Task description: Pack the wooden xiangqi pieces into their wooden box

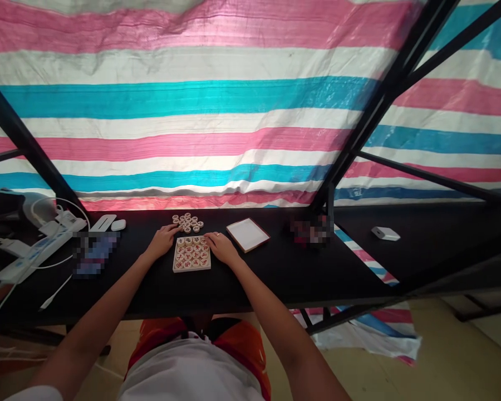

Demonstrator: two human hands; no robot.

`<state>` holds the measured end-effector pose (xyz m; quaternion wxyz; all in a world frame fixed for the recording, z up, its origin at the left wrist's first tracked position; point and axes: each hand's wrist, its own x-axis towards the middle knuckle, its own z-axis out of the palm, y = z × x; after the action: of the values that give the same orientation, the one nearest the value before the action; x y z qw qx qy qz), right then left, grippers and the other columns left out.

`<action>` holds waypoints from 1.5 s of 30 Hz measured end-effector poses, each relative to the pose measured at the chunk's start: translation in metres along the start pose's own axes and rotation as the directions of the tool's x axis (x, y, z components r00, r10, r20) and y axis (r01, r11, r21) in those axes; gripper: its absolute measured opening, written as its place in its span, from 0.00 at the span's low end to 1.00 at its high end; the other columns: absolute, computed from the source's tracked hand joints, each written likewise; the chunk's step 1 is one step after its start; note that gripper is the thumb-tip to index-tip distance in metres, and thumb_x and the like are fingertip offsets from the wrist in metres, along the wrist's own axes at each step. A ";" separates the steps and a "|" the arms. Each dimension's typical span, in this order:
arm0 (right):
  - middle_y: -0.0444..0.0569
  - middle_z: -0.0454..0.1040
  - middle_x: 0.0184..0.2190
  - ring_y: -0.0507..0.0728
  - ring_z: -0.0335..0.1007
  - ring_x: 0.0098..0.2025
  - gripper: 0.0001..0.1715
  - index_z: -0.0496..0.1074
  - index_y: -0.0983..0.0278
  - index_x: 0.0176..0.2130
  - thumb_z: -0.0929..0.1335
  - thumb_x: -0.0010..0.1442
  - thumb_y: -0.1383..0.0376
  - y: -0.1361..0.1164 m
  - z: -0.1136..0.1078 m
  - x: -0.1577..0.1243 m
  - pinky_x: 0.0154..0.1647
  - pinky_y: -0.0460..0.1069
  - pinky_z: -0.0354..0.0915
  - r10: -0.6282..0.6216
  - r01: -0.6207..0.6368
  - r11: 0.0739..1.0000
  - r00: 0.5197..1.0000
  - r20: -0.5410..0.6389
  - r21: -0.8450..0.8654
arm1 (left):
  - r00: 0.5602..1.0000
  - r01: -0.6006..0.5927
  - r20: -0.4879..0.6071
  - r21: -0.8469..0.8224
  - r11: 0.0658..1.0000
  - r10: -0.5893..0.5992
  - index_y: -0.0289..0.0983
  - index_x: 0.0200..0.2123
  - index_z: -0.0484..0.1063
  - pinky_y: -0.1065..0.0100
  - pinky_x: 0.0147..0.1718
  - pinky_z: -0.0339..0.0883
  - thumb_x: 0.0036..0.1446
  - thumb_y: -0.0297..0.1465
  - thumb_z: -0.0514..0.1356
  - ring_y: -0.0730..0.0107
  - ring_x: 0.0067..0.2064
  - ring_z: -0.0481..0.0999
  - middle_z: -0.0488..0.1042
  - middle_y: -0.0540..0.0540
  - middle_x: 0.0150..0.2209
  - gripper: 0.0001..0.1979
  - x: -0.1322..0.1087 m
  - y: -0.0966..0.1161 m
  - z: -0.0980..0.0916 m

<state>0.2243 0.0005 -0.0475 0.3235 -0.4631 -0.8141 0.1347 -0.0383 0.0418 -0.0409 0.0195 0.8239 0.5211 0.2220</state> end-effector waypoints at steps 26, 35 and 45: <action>0.51 0.73 0.41 0.54 0.68 0.43 0.19 0.70 0.66 0.45 0.58 0.58 0.76 0.016 0.008 0.005 0.47 0.48 0.62 0.052 -0.052 0.999 0.998 -0.026 0.011 | 0.955 -0.287 0.087 0.021 0.958 0.284 0.36 0.32 0.72 0.57 0.56 0.52 0.61 0.29 0.53 0.65 0.41 0.73 0.76 0.47 0.33 0.09 0.018 0.114 -0.004; 0.51 0.74 0.40 0.54 0.69 0.43 0.20 0.70 0.65 0.45 0.59 0.57 0.76 0.019 0.010 0.005 0.48 0.49 0.62 0.055 -0.054 0.998 0.998 -0.037 0.045 | 0.941 -0.317 0.147 0.078 0.945 0.304 0.35 0.35 0.74 0.61 0.49 0.60 0.57 0.27 0.55 0.61 0.43 0.71 0.75 0.44 0.37 0.08 0.014 0.110 -0.010; 0.51 0.75 0.42 0.54 0.70 0.44 0.21 0.71 0.65 0.46 0.59 0.57 0.76 0.021 0.010 0.005 0.49 0.49 0.63 0.080 -0.077 0.995 0.996 -0.044 0.066 | 0.970 -0.043 0.235 -0.098 0.994 0.065 0.41 0.44 0.75 0.66 0.47 0.64 0.55 0.20 0.48 0.64 0.49 0.72 0.74 0.46 0.47 0.21 0.042 0.026 -0.016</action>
<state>0.2301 0.0165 -0.0638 0.3514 -0.4870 -0.7829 0.1625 -0.0066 0.0634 -0.0052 0.1137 0.8567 0.4815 0.1461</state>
